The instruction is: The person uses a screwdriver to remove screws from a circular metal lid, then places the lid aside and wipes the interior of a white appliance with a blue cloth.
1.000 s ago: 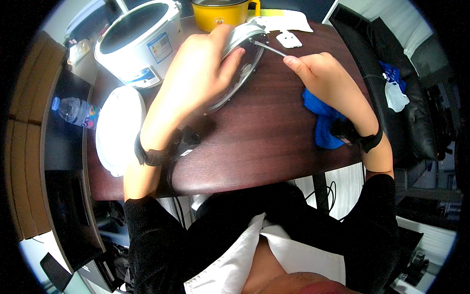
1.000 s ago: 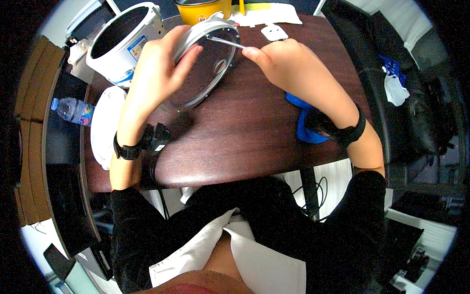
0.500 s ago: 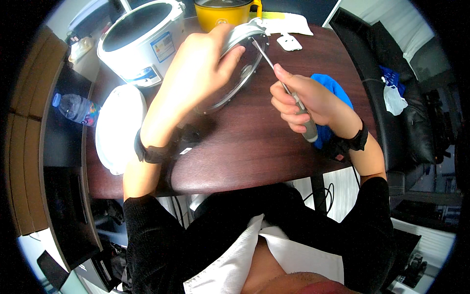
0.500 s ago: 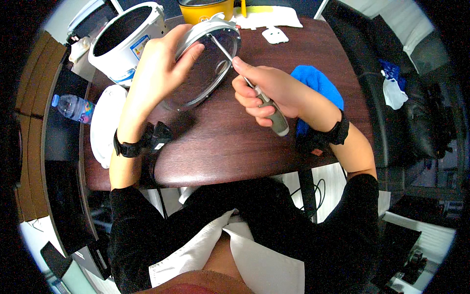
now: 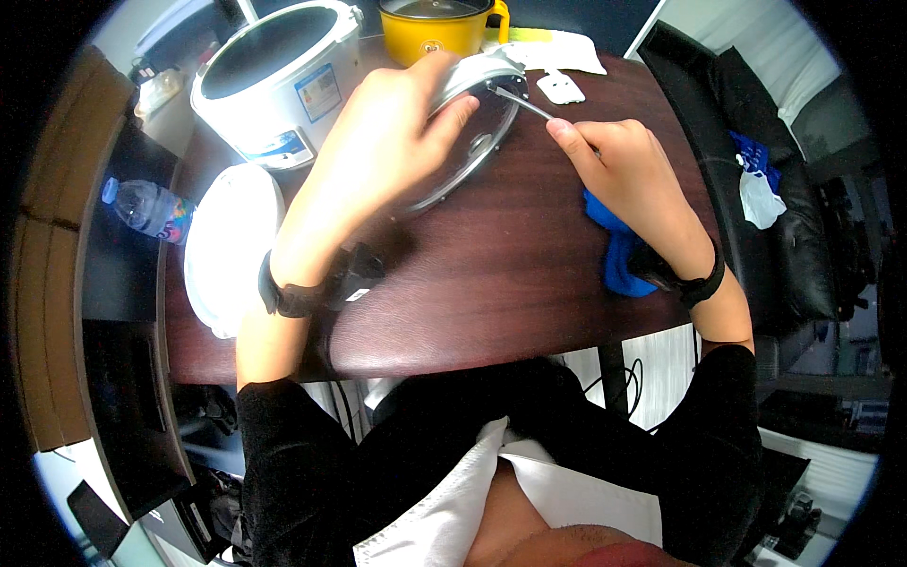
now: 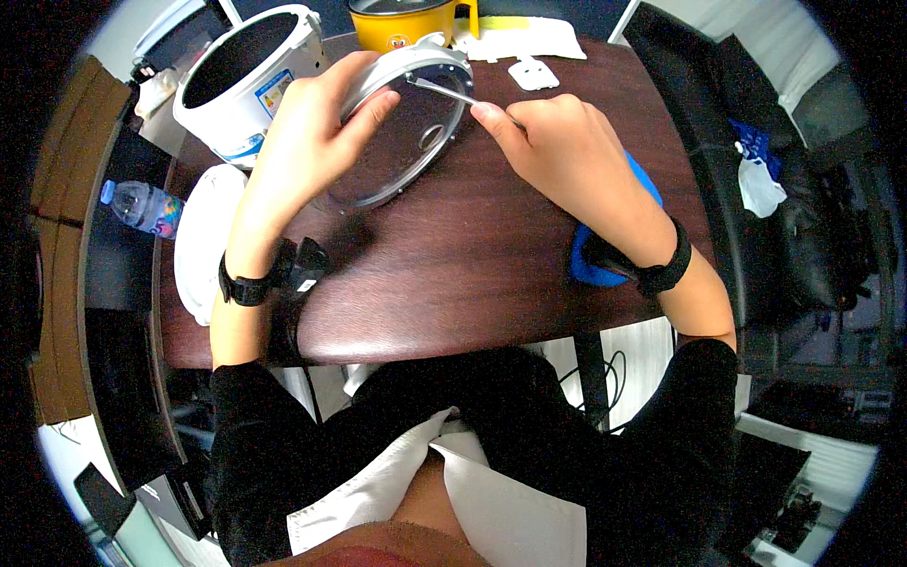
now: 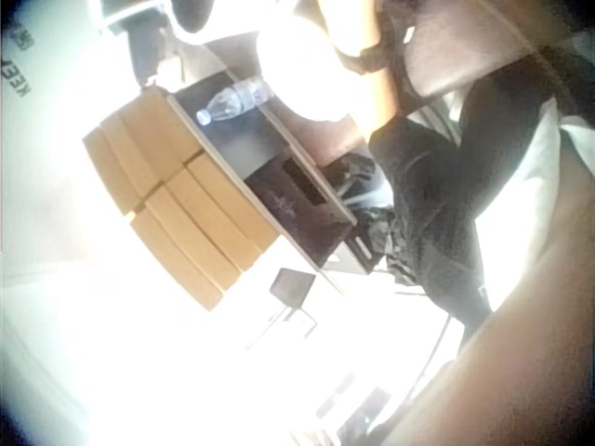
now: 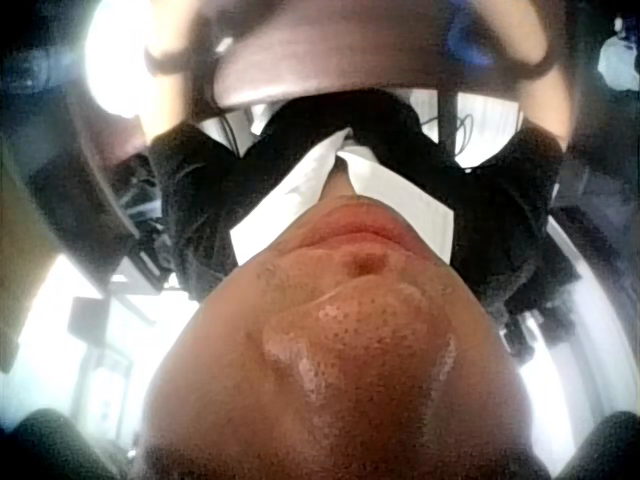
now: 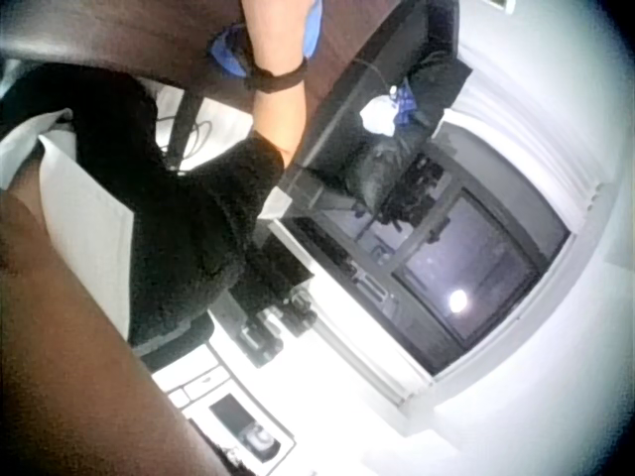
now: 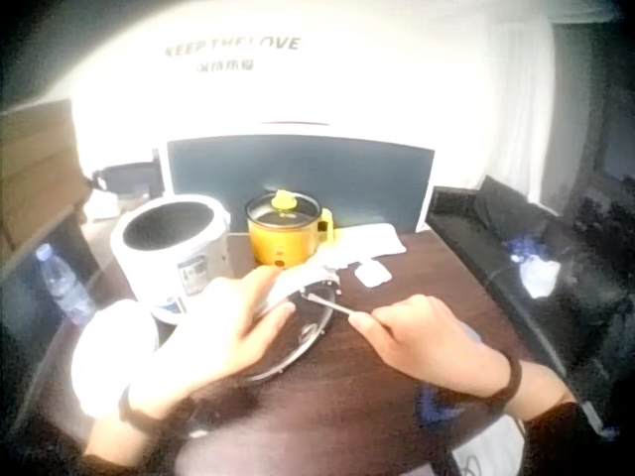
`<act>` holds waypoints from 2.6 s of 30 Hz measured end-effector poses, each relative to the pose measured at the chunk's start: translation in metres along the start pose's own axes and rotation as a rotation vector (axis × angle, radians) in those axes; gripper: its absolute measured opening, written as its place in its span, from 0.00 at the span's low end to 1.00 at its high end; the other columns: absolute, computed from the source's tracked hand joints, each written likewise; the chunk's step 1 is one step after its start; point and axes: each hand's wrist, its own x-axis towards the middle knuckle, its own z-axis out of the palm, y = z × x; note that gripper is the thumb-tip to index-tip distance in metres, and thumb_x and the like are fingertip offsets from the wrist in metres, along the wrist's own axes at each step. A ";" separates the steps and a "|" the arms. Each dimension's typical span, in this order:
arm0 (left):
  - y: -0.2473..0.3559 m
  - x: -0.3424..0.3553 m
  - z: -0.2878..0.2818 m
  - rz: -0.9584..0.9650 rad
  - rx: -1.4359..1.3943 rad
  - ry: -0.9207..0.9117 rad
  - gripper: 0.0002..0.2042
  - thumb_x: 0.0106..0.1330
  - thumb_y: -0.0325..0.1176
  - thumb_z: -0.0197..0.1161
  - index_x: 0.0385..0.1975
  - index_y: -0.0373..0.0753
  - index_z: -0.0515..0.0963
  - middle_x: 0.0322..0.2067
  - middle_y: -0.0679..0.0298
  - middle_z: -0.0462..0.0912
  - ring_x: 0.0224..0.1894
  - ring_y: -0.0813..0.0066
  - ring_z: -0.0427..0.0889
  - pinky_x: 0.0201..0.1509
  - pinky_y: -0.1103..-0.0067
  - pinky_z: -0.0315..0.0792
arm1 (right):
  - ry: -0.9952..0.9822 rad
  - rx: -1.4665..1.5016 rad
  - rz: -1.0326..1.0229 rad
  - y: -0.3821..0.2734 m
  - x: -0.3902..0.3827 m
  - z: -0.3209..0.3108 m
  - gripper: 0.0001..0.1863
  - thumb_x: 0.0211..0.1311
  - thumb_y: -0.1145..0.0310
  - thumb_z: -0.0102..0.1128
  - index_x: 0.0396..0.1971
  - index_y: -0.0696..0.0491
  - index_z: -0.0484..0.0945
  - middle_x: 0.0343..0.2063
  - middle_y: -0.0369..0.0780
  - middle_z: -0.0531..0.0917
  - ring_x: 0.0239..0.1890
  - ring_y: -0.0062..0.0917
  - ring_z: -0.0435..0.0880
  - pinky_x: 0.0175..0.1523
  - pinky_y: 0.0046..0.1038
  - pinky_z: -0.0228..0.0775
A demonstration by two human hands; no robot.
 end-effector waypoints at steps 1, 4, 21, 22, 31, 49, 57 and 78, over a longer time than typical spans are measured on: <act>0.000 0.000 0.001 0.008 0.001 0.006 0.18 0.63 0.38 0.63 0.45 0.30 0.75 0.25 0.45 0.80 0.26 0.53 0.83 0.29 0.69 0.73 | 0.007 -0.012 -0.010 0.001 0.000 0.000 0.26 0.64 0.56 0.58 0.11 0.58 0.74 0.11 0.50 0.73 0.17 0.46 0.76 0.21 0.39 0.65; -0.001 0.000 0.001 0.026 0.006 0.009 0.17 0.63 0.37 0.63 0.45 0.31 0.75 0.25 0.45 0.80 0.26 0.52 0.82 0.29 0.69 0.73 | 0.020 -0.041 -0.037 0.001 0.001 -0.001 0.26 0.64 0.55 0.58 0.10 0.58 0.73 0.12 0.50 0.72 0.17 0.46 0.75 0.21 0.39 0.65; -0.005 0.002 0.001 0.073 0.039 0.028 0.18 0.62 0.36 0.64 0.45 0.29 0.75 0.24 0.44 0.79 0.28 0.49 0.82 0.30 0.68 0.73 | -0.914 1.960 0.677 -0.026 -0.008 0.030 0.33 0.73 0.41 0.26 0.12 0.48 0.59 0.09 0.30 0.62 0.06 0.13 0.58 0.13 0.21 0.62; -0.006 0.001 -0.001 0.065 0.026 0.027 0.16 0.62 0.36 0.63 0.42 0.29 0.74 0.23 0.44 0.79 0.28 0.48 0.82 0.31 0.66 0.73 | -0.850 1.785 0.640 -0.025 -0.008 0.031 0.33 0.74 0.42 0.26 0.12 0.48 0.60 0.09 0.30 0.62 0.06 0.13 0.58 0.13 0.20 0.62; -0.010 0.002 -0.005 0.020 -0.026 -0.014 0.18 0.64 0.38 0.63 0.47 0.30 0.75 0.23 0.47 0.80 0.22 0.59 0.81 0.28 0.72 0.71 | -0.037 0.188 0.106 0.004 -0.004 0.015 0.26 0.67 0.56 0.55 0.13 0.60 0.75 0.13 0.51 0.74 0.16 0.47 0.75 0.22 0.39 0.66; -0.006 0.000 0.001 0.039 -0.065 0.006 0.17 0.64 0.37 0.62 0.47 0.31 0.75 0.21 0.48 0.79 0.19 0.59 0.79 0.25 0.72 0.70 | -0.071 0.015 0.075 -0.006 -0.002 0.000 0.27 0.67 0.55 0.55 0.11 0.59 0.75 0.12 0.51 0.74 0.18 0.48 0.76 0.23 0.40 0.67; -0.003 -0.001 -0.001 0.038 -0.058 -0.005 0.17 0.64 0.37 0.63 0.46 0.30 0.74 0.22 0.47 0.79 0.22 0.54 0.80 0.27 0.70 0.70 | -0.064 0.035 0.059 -0.007 -0.001 -0.002 0.27 0.67 0.56 0.55 0.11 0.60 0.74 0.13 0.52 0.73 0.18 0.48 0.76 0.23 0.40 0.67; -0.007 -0.001 -0.003 0.068 0.016 0.007 0.17 0.64 0.36 0.63 0.47 0.30 0.74 0.25 0.45 0.80 0.28 0.50 0.81 0.30 0.68 0.72 | -0.310 0.535 0.262 0.001 -0.006 0.018 0.29 0.68 0.51 0.50 0.13 0.58 0.71 0.10 0.45 0.69 0.12 0.35 0.71 0.19 0.34 0.64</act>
